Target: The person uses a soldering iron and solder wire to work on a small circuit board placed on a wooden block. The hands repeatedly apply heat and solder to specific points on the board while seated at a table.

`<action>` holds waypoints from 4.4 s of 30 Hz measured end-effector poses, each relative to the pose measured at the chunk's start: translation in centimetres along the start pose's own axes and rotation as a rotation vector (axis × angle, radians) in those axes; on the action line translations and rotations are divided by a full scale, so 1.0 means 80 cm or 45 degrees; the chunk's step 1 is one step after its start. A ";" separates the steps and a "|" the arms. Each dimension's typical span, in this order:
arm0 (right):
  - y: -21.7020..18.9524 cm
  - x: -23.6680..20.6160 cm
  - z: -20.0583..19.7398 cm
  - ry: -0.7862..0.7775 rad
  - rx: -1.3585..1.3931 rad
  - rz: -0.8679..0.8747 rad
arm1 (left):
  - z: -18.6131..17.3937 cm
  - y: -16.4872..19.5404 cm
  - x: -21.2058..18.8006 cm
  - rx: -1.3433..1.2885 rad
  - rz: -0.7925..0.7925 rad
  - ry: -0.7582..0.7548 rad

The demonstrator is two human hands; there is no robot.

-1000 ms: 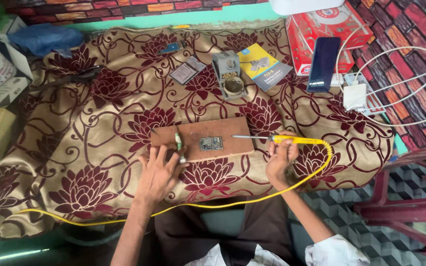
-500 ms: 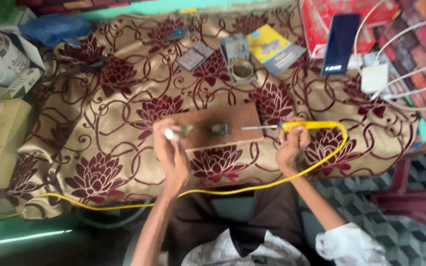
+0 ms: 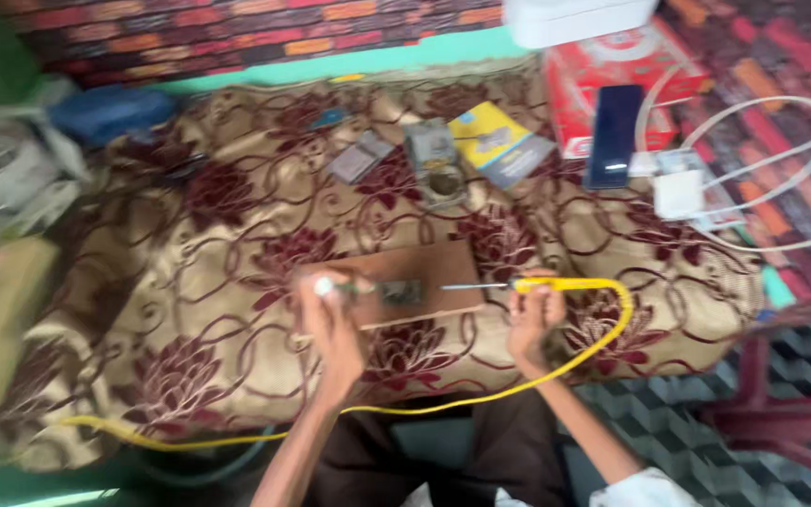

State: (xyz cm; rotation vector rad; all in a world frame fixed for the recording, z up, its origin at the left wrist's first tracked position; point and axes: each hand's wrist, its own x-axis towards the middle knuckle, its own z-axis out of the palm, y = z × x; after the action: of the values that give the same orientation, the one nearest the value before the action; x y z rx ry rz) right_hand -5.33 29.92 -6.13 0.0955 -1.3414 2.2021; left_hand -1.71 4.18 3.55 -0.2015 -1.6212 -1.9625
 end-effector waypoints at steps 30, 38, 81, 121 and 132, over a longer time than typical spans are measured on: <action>-0.040 -0.005 0.028 -0.408 -0.258 -0.105 | -0.032 -0.034 0.013 0.144 0.003 -0.285; -0.042 0.001 0.030 -0.405 -0.320 -0.110 | -0.027 -0.027 0.008 0.306 0.103 -0.299; -0.041 0.092 0.053 -0.250 -0.396 -0.175 | -0.027 -0.032 -0.002 0.293 0.063 -0.238; -0.025 -0.001 0.017 -0.033 -0.160 0.230 | -0.026 -0.033 -0.001 0.170 0.040 -0.217; -0.045 -0.005 0.032 -0.219 -0.257 0.165 | -0.028 -0.035 -0.001 0.189 -0.021 -0.202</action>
State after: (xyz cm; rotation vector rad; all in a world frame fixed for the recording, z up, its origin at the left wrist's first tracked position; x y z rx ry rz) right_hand -3.77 28.83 -2.14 0.1286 -1.7015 2.1895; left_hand -2.59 2.38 0.55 -0.2924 -1.8676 -1.8687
